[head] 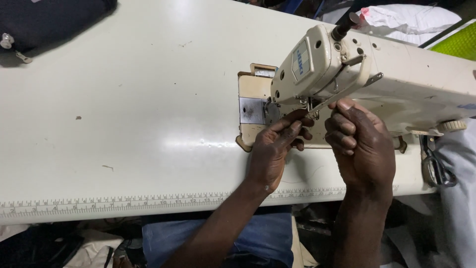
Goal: Threading an industrial sewing machine and troubleshooting thread tension or placement issues.
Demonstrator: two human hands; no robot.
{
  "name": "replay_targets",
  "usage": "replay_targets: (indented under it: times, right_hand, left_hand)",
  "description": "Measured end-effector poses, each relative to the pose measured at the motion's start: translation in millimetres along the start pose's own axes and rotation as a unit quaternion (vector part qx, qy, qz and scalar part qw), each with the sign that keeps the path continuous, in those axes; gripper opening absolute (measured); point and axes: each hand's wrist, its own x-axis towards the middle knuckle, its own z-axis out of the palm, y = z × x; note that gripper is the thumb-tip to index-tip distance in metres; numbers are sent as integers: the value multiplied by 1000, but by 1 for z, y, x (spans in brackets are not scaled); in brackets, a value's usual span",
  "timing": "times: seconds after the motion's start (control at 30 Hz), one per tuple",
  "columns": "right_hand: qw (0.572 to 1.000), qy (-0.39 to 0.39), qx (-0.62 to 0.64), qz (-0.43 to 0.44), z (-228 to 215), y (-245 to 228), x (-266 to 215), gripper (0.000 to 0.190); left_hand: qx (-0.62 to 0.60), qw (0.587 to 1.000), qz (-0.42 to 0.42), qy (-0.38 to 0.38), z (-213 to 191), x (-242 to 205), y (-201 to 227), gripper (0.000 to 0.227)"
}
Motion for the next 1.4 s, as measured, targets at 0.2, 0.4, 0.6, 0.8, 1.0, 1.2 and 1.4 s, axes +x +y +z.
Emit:
replay_targets:
  times: [0.2, 0.4, 0.6, 0.8, 1.0, 1.2, 1.4]
  right_hand:
    - [1000, -8, 17, -18, 0, -10, -6, 15]
    - [999, 16, -13, -45, -3, -14, -11, 15]
    - [998, 11, -16, -54, 3, -24, -16, 13]
    - [998, -11, -17, -59, 2, -31, -17, 14]
    - [995, -34, -24, -93, 18, -45, -24, 14]
    - [986, -60, -41, -151, 24, -64, -31, 13]
    - [986, -59, -11, -159, 18, -80, -39, 14]
  left_hand:
    - [3, 1000, 21, -12, 2, 0, 1, 36]
    - [43, 998, 32, -14, 7, -3, 6, 41]
    - [58, 998, 16, 11, 6, -2, 3, 45]
    - [70, 997, 26, 6, 7, -2, 3, 43]
    - [76, 997, 27, 5, 9, -3, 5, 41]
    - [70, 997, 26, 1, 6, -2, 2, 44]
    - [114, 993, 31, 3, 8, -5, 9, 38]
